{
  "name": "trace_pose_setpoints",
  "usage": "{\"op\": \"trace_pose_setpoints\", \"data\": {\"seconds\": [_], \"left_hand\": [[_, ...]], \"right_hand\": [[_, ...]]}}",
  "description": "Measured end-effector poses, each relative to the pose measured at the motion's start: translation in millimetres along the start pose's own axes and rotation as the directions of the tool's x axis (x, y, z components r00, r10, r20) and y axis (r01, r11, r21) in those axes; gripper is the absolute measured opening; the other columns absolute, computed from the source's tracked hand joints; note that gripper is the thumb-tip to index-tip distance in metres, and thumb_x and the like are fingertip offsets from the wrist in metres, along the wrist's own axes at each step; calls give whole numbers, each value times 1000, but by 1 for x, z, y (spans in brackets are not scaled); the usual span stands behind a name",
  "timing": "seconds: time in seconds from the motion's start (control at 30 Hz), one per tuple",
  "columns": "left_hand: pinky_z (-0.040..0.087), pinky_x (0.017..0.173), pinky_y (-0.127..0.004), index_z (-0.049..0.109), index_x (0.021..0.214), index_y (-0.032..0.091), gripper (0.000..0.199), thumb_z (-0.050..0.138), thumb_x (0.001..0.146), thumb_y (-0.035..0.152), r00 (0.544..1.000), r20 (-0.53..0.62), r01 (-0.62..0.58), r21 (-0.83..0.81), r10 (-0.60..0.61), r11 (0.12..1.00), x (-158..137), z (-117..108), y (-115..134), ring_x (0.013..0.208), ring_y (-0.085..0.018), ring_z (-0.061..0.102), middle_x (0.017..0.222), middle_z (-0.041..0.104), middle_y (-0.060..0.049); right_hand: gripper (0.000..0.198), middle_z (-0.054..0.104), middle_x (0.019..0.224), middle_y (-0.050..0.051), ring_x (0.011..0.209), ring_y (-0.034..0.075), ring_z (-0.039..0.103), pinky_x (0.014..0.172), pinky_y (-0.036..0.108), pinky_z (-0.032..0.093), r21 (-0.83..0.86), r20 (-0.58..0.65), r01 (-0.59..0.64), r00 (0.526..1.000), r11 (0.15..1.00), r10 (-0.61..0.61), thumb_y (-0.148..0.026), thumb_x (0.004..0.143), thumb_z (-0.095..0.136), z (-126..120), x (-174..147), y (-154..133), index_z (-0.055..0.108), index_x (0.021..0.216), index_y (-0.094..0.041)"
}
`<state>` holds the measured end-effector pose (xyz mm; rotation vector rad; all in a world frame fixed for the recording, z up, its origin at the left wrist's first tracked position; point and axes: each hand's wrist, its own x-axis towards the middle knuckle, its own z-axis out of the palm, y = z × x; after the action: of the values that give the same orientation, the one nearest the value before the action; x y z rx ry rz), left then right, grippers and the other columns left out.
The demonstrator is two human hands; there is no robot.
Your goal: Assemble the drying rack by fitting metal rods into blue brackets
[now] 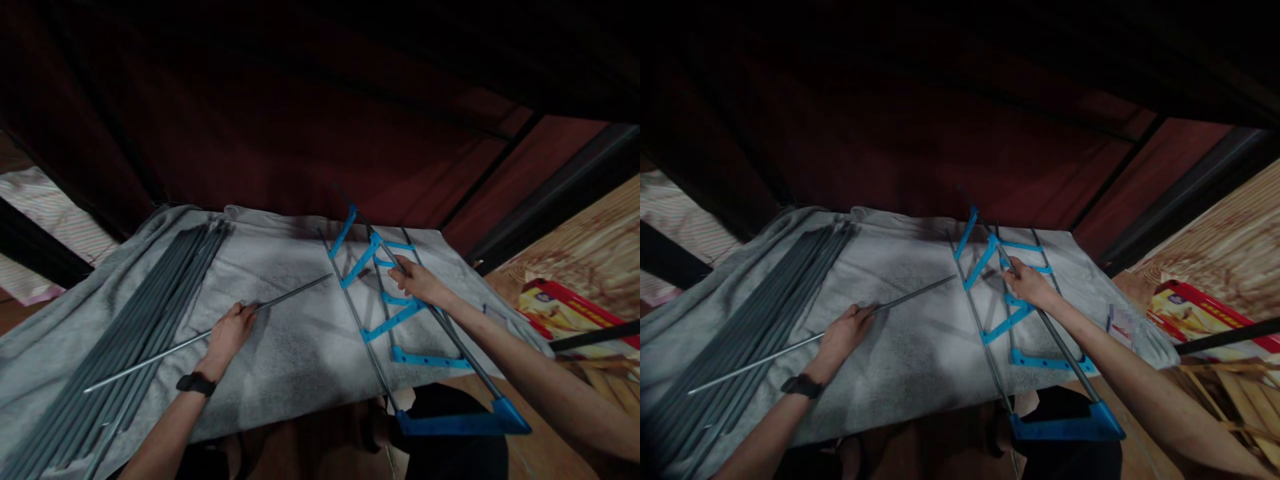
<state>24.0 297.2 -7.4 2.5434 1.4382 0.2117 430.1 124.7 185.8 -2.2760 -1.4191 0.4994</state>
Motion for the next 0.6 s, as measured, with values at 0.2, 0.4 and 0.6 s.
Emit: {"op": "trace_pose_setpoints", "data": {"seconds": [0.2, 0.4, 0.6], "left_hand": [[50, 89, -34, 58, 133, 17, 42, 35, 100, 26, 997, -25, -68, 55, 70, 996, -4, 7, 6, 100, -24, 65, 117, 63, -13], [49, 94, -37, 55, 136, 18, 42, 40, 98, 21, 986, 68, -152, 3, 151, 988, 32, 7, 52, 107, -24, 64, 121, 63, -15], [50, 87, -34, 57, 132, 17, 43, 34, 95, 10, 974, 76, -207, -84, 213, 975, 62, 12, 97, 101, -22, 67, 118, 65, -15]], "right_hand": [[30, 68, 99, 8, 67, 15, 62, 62, 24, 49, -47, -49, 23, 998, 999, -26, -25, 92, 52, 7, 36, -19, 56, 121, -15], [34, 66, 94, 5, 72, 14, 62, 52, 17, 46, 121, -14, -67, 997, 990, 69, -19, 87, 57, 16, 89, -30, 54, 121, -16], [29, 66, 84, 4, 66, 15, 59, 51, 19, 44, 101, -31, -69, 997, 992, 72, -20, 84, 60, 13, 123, -42, 61, 113, -17]]}}
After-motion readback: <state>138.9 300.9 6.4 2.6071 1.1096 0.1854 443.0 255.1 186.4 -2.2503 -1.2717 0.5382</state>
